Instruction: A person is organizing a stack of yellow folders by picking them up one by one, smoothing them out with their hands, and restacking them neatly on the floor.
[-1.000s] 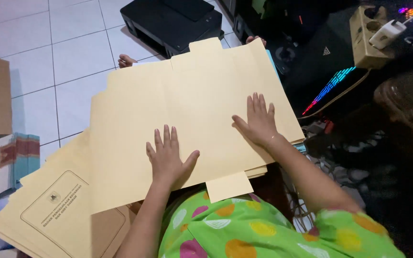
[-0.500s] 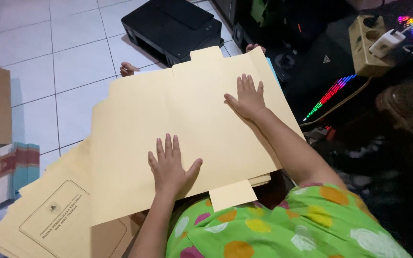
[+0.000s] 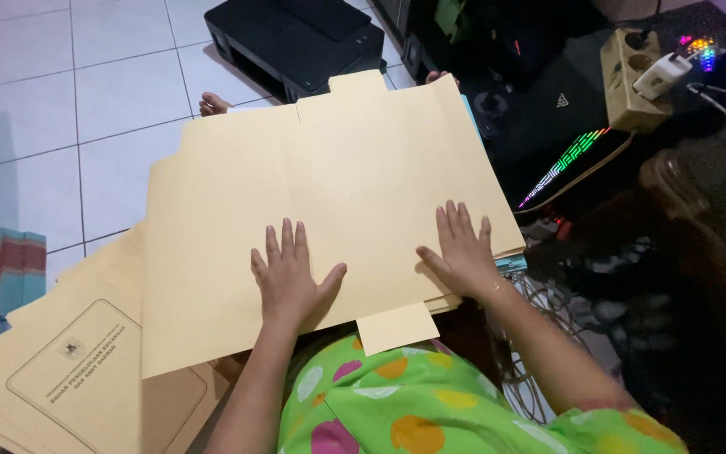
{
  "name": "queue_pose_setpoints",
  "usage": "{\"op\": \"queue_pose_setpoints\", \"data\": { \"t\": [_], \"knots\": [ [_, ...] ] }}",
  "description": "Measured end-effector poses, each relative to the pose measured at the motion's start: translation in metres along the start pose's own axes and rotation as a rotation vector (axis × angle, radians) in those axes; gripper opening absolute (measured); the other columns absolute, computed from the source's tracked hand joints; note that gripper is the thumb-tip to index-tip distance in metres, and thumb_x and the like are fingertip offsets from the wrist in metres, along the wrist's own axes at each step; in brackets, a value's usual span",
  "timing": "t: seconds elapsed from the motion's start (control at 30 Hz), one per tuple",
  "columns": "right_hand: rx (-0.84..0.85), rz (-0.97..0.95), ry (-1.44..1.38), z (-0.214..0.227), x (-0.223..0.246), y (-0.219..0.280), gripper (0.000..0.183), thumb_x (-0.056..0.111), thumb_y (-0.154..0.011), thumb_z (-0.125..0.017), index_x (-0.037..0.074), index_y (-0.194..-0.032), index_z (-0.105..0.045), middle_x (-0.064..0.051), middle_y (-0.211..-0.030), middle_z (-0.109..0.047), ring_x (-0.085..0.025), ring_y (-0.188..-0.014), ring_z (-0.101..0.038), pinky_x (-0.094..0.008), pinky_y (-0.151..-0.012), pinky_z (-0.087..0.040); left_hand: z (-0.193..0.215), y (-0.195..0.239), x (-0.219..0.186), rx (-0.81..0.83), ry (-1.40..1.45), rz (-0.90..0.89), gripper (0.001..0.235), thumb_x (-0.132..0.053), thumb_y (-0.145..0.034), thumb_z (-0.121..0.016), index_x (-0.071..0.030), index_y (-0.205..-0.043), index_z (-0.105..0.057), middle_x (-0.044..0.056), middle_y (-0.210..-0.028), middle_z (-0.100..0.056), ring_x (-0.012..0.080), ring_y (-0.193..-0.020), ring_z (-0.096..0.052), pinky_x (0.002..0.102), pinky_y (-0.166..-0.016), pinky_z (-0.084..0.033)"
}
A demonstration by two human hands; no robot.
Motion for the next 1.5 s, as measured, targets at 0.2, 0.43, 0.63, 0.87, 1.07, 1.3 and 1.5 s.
{"op": "queue_pose_setpoints", "data": {
  "t": [0.2,0.43,0.63,0.87,1.07,1.3,1.5],
  "knots": [
    [-0.078,-0.099,0.039,0.030,0.004,-0.144,0.087,0.080,-0.098,-0.014,0.024,-0.164,-0.023,-0.023,-0.170,-0.012,-0.038,-0.159,-0.004,-0.068,-0.120,0.000,0.006,0.000,-0.002,0.023,0.000,0.007,0.097,-0.072,-0.090,-0.034,-0.009,-0.163,-0.023,0.014,-0.172,-0.016,0.0377,-0.158,-0.007,0.064,-0.122,-0.009],
    [-0.143,-0.224,0.101,0.058,0.015,-0.166,0.097,0.071,-0.094,-0.051,0.019,-0.166,-0.013,-0.027,-0.158,-0.037,-0.038,-0.154,-0.024,-0.071,-0.118,-0.006,-0.004,-0.006,0.005,0.011,-0.006,-0.014,0.098,-0.073,-0.090,-0.033,-0.008,-0.162,-0.024,0.016,-0.171,-0.017,0.0392,-0.158,-0.009,0.064,-0.122,-0.011],
    [-0.044,0.018,-0.094,0.028,0.022,-0.170,0.095,0.075,-0.102,-0.034,0.007,-0.164,-0.012,-0.023,-0.164,-0.033,-0.031,-0.154,-0.029,-0.070,-0.119,-0.005,0.004,0.001,-0.001,0.022,0.012,-0.010,0.097,-0.071,-0.091,-0.036,-0.007,-0.162,-0.023,0.017,-0.171,-0.016,0.0396,-0.158,-0.008,0.065,-0.122,-0.009],
    [-0.076,-0.005,-0.060,0.041,0.043,-0.219,0.097,0.078,-0.100,-0.010,0.005,-0.163,-0.017,-0.023,-0.170,-0.015,-0.035,-0.158,-0.007,-0.064,-0.123,-0.002,0.006,0.000,-0.001,0.059,-0.018,0.010,0.097,-0.073,-0.091,-0.032,-0.008,-0.163,-0.021,0.016,-0.172,-0.013,0.0383,-0.158,-0.005,0.064,-0.123,-0.007],
    [-0.086,0.003,-0.075,0.044,0.034,-0.254,0.101,0.081,-0.099,-0.006,0.004,-0.164,-0.016,-0.022,-0.170,-0.013,-0.033,-0.159,-0.007,-0.062,-0.124,-0.001,0.009,-0.003,-0.002,0.077,-0.014,0.011,0.097,-0.073,-0.091,-0.032,-0.008,-0.163,-0.020,0.015,-0.172,-0.012,0.0377,-0.158,-0.004,0.062,-0.123,-0.007],
    [-0.062,0.109,-0.017,0.029,0.028,-0.105,0.091,0.071,-0.102,-0.010,0.003,-0.161,-0.023,-0.022,-0.168,-0.020,-0.035,-0.158,-0.015,-0.062,-0.123,-0.006,0.007,0.001,0.001,0.038,0.022,-0.023,0.097,-0.071,-0.091,-0.036,-0.006,-0.162,-0.023,0.018,-0.171,-0.015,0.0397,-0.158,-0.006,0.064,-0.122,-0.008],
    [-0.014,0.105,-0.087,-0.005,0.020,0.055,0.095,0.075,-0.097,-0.009,0.007,-0.163,-0.016,-0.022,-0.168,-0.015,-0.038,-0.156,-0.008,-0.066,-0.119,0.000,0.005,0.003,0.000,-0.012,0.030,-0.021,0.096,-0.070,-0.091,-0.037,-0.006,-0.161,-0.026,0.018,-0.170,-0.019,0.0404,-0.158,-0.010,0.065,-0.121,-0.009]
  ]
}}
Point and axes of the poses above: each hand's wrist, its own y-axis away from the middle knuckle, its own z-axis out of the back of the hand, x = y × z, the point moved 4 cm from there along -y, towards the middle knuckle
